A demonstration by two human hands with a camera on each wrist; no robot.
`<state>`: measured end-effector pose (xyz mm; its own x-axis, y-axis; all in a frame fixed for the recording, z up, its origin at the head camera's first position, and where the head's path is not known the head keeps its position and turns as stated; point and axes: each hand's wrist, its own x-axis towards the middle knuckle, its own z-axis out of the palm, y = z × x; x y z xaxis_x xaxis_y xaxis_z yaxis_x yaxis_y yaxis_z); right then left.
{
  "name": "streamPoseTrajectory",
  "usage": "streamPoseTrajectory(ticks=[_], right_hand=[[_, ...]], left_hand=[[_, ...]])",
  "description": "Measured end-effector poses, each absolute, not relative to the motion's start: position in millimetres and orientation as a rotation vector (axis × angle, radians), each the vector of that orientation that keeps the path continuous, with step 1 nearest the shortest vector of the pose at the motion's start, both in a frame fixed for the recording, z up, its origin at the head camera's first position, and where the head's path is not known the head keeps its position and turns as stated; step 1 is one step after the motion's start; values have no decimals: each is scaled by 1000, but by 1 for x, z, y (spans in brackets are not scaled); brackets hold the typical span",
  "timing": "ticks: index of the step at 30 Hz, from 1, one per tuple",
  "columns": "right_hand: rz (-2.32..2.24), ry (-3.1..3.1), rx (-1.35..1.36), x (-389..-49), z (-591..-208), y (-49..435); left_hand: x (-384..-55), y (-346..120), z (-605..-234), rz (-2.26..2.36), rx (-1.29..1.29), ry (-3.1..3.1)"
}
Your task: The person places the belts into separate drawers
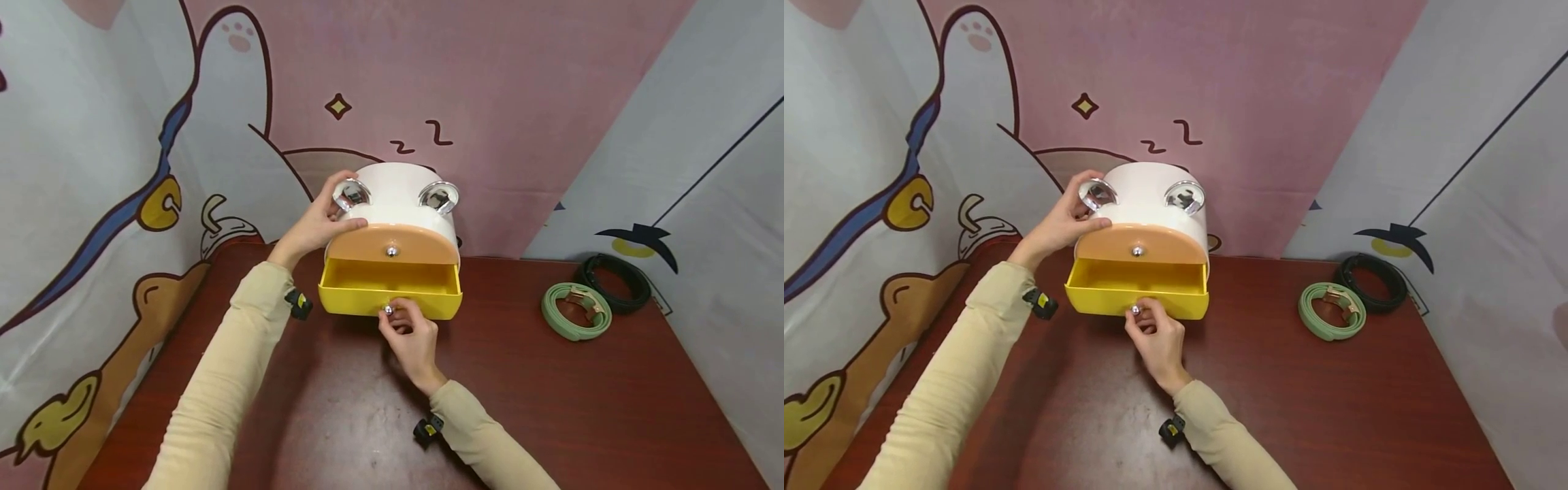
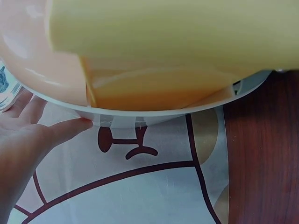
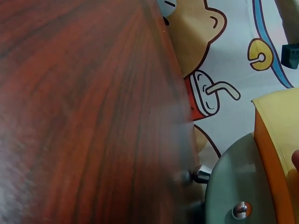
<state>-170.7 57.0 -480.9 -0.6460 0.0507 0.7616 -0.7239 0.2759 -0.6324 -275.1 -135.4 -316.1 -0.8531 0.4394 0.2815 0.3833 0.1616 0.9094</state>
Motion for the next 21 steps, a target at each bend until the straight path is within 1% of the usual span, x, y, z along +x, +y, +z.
streamPoseTrajectory(ticks=[6,13,21], right_hand=[[1428,-1848,641,-166,-483,58],[1422,-1865,645,-161,-484,61],[1426,-1864,670,-152,-484,62]], left_hand=[[-276,-135,-316,1829,833,2346],[-293,-139,-335,1829,807,2347],[-295,-140,-337,1840,802,2346]])
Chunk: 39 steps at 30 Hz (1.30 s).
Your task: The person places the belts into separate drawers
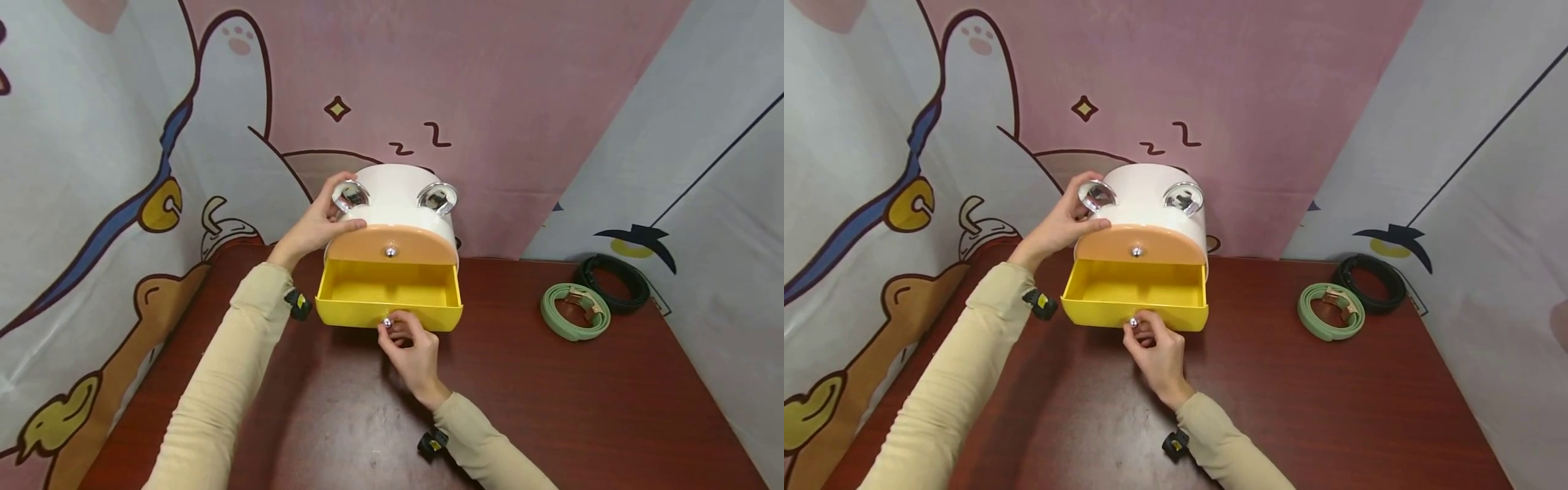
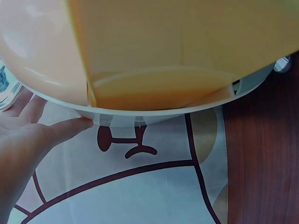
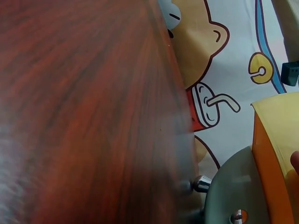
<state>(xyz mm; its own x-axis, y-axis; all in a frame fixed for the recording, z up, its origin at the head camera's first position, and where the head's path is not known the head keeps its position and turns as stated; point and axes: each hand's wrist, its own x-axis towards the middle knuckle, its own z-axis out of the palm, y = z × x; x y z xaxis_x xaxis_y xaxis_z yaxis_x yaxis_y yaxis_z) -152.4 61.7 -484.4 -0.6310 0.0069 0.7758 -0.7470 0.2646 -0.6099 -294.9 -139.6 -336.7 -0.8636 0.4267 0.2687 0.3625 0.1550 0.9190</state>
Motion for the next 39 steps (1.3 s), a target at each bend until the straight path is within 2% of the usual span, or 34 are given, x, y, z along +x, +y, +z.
streamPoseTrajectory(ticks=[17,29,39], right_hand=[[1426,-1820,701,-134,-483,60],[1240,-1865,706,-141,-486,62],[1265,-1796,753,-140,-486,64]], left_hand=[[-294,-140,-336,1882,819,2306],[-293,-139,-333,1866,769,2297],[-291,-138,-334,1873,778,2304]])
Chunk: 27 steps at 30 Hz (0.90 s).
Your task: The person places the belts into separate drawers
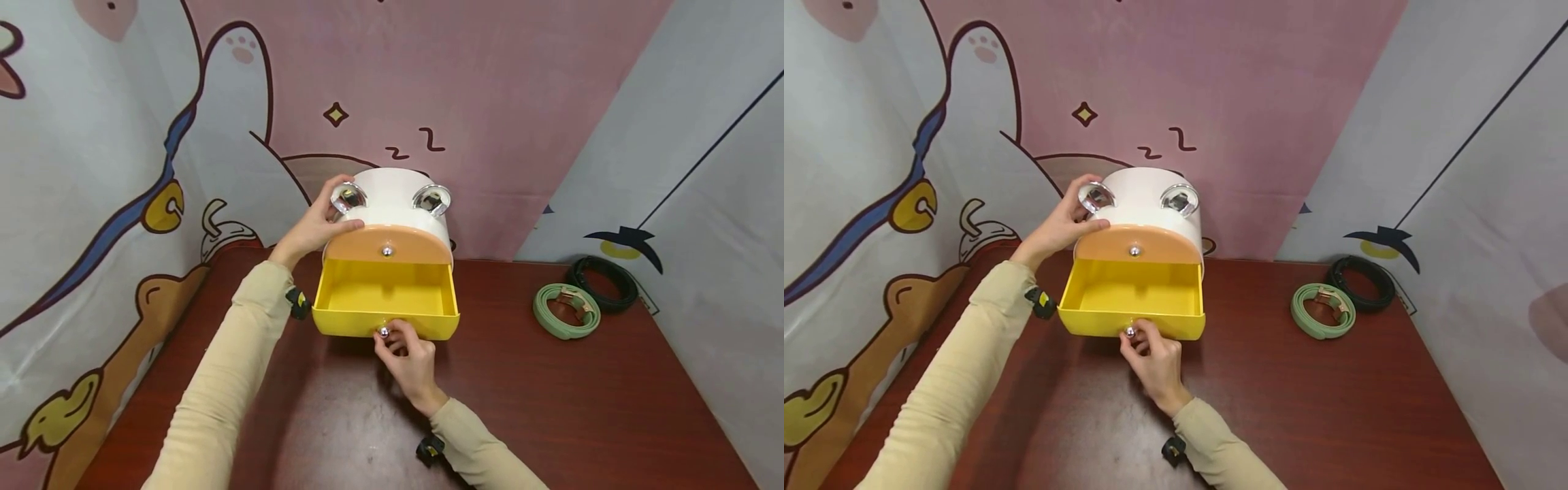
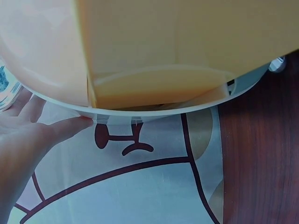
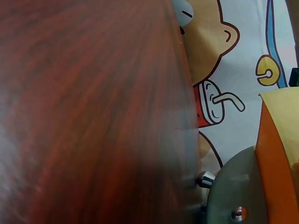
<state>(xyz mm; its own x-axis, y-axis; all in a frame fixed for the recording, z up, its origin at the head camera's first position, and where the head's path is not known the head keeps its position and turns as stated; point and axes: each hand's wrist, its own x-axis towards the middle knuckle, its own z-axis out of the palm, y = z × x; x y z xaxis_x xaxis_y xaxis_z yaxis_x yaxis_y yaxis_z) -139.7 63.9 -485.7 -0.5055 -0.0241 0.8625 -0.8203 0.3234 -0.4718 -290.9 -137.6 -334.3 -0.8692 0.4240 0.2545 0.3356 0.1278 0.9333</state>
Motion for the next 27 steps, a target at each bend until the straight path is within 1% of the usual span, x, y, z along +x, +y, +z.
streamPoseTrajectory(ticks=[18,27], right_hand=[[1161,-1647,862,-133,-491,64],[1148,-1609,902,-130,-490,67]], left_hand=[[-291,-138,-333,1855,798,2305],[-272,-133,-313,1846,797,2298]])
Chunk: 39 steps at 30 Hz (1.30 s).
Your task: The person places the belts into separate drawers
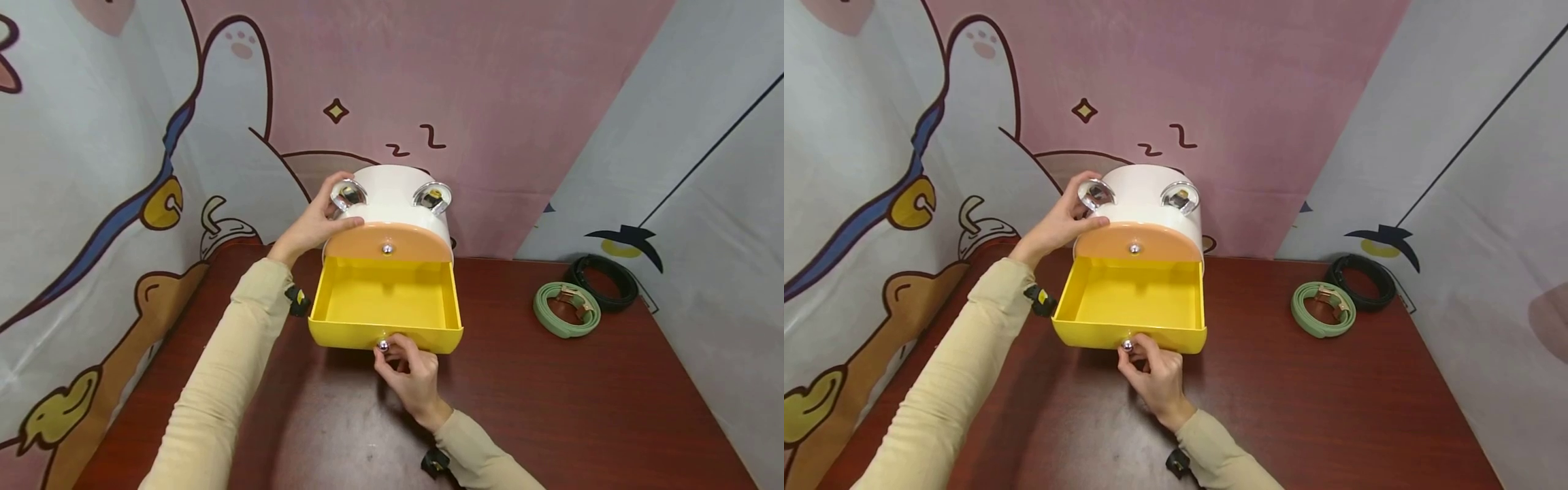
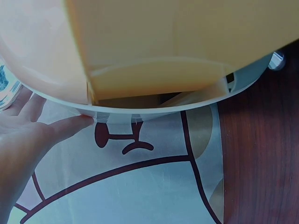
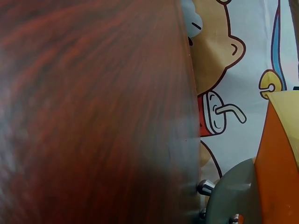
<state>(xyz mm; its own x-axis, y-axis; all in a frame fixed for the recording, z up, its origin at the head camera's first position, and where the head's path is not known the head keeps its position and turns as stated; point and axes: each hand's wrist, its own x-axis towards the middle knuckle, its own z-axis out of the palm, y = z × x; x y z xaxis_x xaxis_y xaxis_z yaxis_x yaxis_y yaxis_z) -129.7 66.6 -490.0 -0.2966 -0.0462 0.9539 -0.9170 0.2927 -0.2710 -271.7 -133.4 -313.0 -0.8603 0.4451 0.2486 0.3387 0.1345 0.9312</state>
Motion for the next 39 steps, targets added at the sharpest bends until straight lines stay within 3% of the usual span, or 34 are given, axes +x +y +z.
streamPoseTrajectory(ticks=[23,39], right_hand=[[1109,-1727,1009,-127,-484,82],[1143,-1709,1150,-130,-449,125]], left_hand=[[-271,-133,-313,1856,778,2275],[-271,-135,-312,1847,789,2304]])
